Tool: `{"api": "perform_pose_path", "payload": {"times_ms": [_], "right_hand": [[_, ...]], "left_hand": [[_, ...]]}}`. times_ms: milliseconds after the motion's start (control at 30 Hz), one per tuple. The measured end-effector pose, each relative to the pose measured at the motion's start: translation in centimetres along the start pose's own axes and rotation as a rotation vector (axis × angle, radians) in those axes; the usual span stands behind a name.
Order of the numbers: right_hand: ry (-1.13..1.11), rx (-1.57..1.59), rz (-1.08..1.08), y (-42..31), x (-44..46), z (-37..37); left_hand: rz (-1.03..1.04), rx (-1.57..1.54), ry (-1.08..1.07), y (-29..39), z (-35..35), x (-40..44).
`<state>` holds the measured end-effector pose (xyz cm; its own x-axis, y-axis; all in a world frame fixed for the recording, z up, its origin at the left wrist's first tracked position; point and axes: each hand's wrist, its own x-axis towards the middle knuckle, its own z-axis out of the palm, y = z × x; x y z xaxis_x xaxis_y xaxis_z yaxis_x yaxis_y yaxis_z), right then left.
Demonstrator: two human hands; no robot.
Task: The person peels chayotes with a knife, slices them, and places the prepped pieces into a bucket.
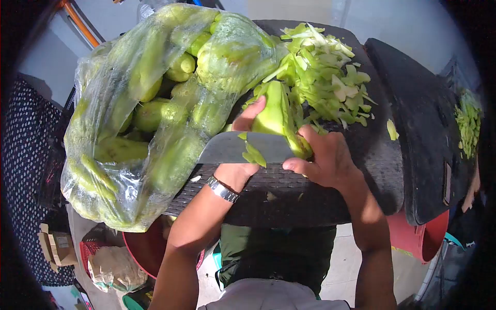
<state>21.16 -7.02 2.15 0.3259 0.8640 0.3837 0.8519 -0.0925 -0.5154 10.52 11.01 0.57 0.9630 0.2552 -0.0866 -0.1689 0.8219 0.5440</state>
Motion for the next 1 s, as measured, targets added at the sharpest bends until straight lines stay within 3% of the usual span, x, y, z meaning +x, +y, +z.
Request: {"api": "perform_pose_path", "payload": {"times_ms": [133, 167, 267, 367, 433, 467, 533, 633, 733, 833, 900, 967, 1000], "right_hand": [[0.043, -0.049, -0.007, 1.7, -0.1, -0.6], [0.035, -0.063, 0.046, 2.5, 0.0, -0.9], [0.015, -0.064, 0.172, 3.3, 0.1, -1.5], [-0.010, -0.061, -0.015, 1.6, -0.1, -0.9], [0.041, -0.047, 0.085, 2.5, 0.4, -0.9], [0.050, -0.074, 0.169, 4.1, 0.4, -1.4], [0.071, -0.105, 0.266, 4.9, 0.3, -2.1], [0.135, -0.150, 0.068, 3.4, 0.2, -0.8], [0.134, -0.490, 0.048, 6.4, -0.5, -0.9], [0.372, -1.110, -0.242, 9.7, -1.5, -1.5], [0.210, -0.727, 0.039, 9.5, -1.1, -1.0], [0.081, -0.216, 0.489, 6.6, 0.3, -1.3], [0.022, -0.021, 0.543, 5.6, 0.5, -1.8]], "left_hand": [[0.073, 0.059, 0.063, -0.8, -0.3, -0.3], [0.126, 0.063, 0.138, -1.4, -0.4, -0.9], [0.120, 0.021, 0.083, -1.6, -0.6, -0.9], [0.027, 0.135, 0.010, -0.4, 0.4, -0.3], [0.153, 0.118, 0.178, -1.6, -0.7, -0.2], [0.025, 0.131, 0.094, -1.3, -1.1, -0.6], [-0.015, 0.114, 0.139, -1.1, -0.9, -0.4], [-0.038, 0.046, 0.138, -1.1, -0.9, -0.2], [-0.107, 0.070, 0.079, -0.7, 0.7, -0.3], [-0.071, 0.102, -0.023, -0.2, 1.2, -0.6], [-0.073, 0.067, -0.046, 0.1, 0.9, -0.5], [-0.045, 0.086, 0.012, 0.2, 0.8, -0.5], [-0.045, 0.075, 0.063, 0.3, 0.6, -0.4]]}}
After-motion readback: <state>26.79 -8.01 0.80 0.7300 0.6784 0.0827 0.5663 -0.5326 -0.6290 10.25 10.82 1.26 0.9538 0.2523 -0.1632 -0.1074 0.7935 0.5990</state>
